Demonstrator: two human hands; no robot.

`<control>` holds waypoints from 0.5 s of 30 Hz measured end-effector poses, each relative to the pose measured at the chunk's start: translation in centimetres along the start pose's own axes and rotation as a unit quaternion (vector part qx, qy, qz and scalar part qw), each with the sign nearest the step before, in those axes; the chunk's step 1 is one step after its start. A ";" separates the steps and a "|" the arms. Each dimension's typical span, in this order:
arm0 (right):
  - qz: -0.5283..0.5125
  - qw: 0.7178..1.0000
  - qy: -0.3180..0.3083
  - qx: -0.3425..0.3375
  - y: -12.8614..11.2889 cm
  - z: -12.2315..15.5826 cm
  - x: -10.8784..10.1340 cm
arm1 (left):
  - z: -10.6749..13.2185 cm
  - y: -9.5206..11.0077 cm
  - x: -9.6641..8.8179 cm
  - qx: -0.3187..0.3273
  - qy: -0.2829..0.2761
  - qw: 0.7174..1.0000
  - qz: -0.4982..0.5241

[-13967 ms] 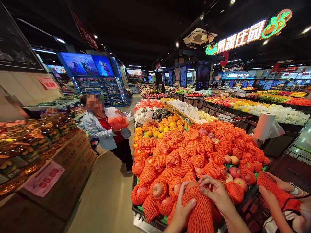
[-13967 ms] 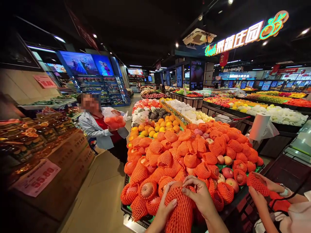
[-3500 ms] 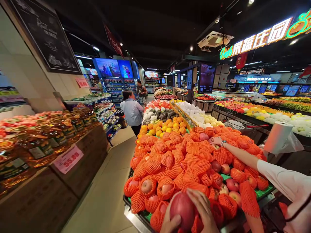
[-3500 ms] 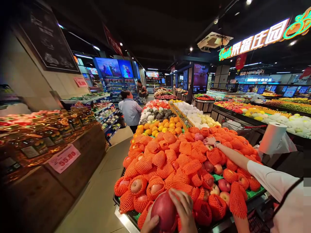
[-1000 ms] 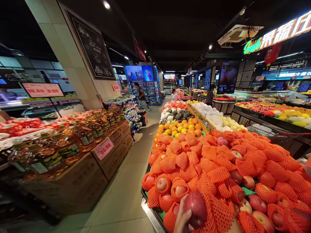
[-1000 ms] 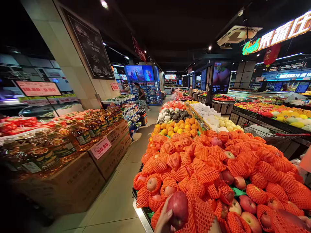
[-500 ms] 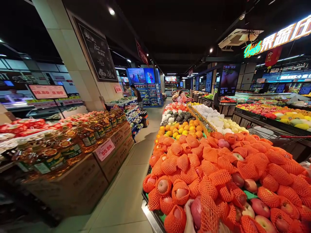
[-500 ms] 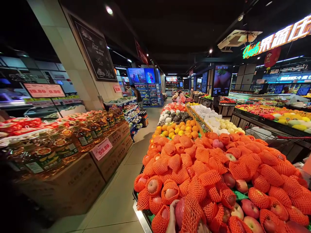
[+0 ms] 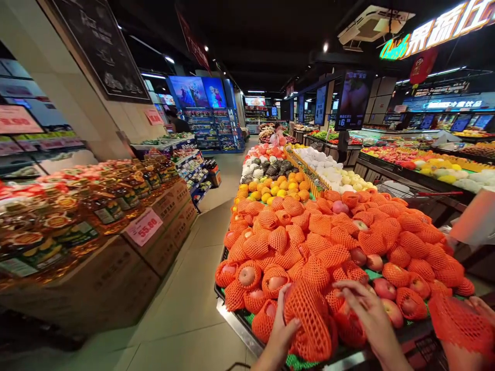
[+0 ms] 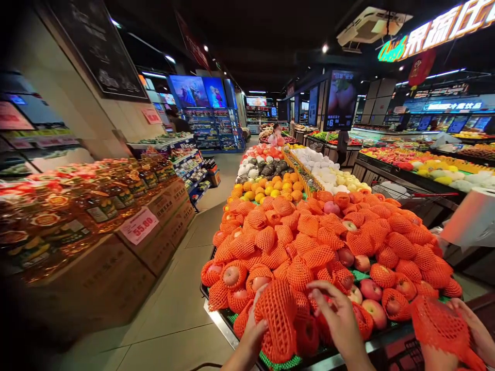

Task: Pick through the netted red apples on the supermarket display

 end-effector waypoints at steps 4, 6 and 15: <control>-0.052 0.998 -0.023 0.017 1.1 -1.5 3.9 | 0.3 1.2 0.4 0.047 -0.032 0.998 -0.029; -0.073 0.997 0.000 0.016 1.3 -1.6 5.0 | 0.2 1.9 0.6 0.069 -0.032 0.995 -0.060; -0.203 0.961 -0.126 0.136 1.3 -4.5 3.7 | 0.6 0.1 0.2 -0.080 -0.035 0.991 0.102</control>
Point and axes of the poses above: each hand's wrist, its own z-axis away from the middle knuckle, its own x-axis out of the palm, y = z × x, the point moved 1 cm from there along -z, towards the middle knuckle, and after that the axes turned 6 degrees about z, right-handed, at the moved point
